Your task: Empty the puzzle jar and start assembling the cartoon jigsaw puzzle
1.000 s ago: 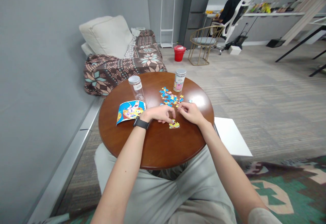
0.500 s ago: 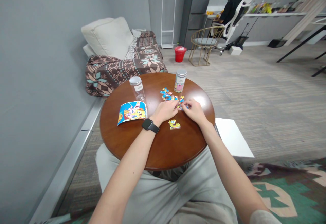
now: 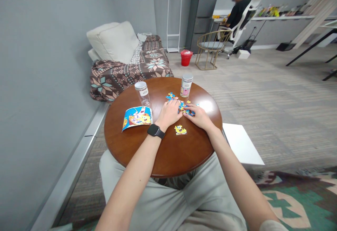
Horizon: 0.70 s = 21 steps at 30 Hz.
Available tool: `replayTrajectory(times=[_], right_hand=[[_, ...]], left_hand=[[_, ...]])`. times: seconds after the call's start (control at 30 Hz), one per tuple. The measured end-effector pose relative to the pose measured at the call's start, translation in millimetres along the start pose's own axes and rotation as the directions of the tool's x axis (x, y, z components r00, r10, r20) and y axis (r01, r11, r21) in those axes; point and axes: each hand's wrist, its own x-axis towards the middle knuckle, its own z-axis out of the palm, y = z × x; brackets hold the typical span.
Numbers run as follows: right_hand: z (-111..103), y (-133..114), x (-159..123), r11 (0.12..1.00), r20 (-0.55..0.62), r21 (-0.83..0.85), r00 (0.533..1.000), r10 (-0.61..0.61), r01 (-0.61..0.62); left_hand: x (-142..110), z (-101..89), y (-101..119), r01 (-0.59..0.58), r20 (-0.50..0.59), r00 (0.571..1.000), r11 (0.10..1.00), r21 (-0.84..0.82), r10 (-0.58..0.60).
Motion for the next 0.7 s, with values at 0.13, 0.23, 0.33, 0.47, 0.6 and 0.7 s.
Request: replayTrajectory(times=[0.13, 0.23, 0.33, 0.47, 0.6, 0.7], right_hand=[[1.6, 3.8, 1.1, 0.998, 0.008, 0.053, 0.999, -0.031, 0.031], [2.3, 5.0, 1.3, 0.995, -0.009, 0.1, 1.0, -0.015, 0.016], [1.3, 3.6, 1.5, 0.992, -0.023, 0.123, 1.0, 0.009, -0.006], [-1.1, 0.5, 1.9, 0.992, -0.037, 0.126, 0.999, 0.033, -0.028], [-2.1, -0.3, 1.9, 0.99, -0.061, 0.131, 0.996, 0.061, -0.052], [-1.8, -0.4, 1.8, 0.988, -0.071, 0.144, 0.995, 0.069, -0.058]], left_hand=[[-0.8, 1.7, 1.0, 0.005, 0.013, 1.0, 0.999, -0.032, -0.005], [-1.4, 1.3, 3.5, 0.002, 0.053, 0.999, 0.999, -0.036, 0.0], [-1.8, 0.7, 5.0, -0.005, 0.078, 0.997, 0.999, -0.042, 0.008], [-1.5, 0.9, 5.2, 0.0, 0.108, 0.994, 0.998, -0.058, 0.006], [-1.0, 0.4, 4.5, 0.01, 0.132, 0.991, 0.998, -0.067, -0.001], [-0.8, -0.1, 4.0, 0.009, 0.137, 0.991, 0.997, -0.079, 0.002]])
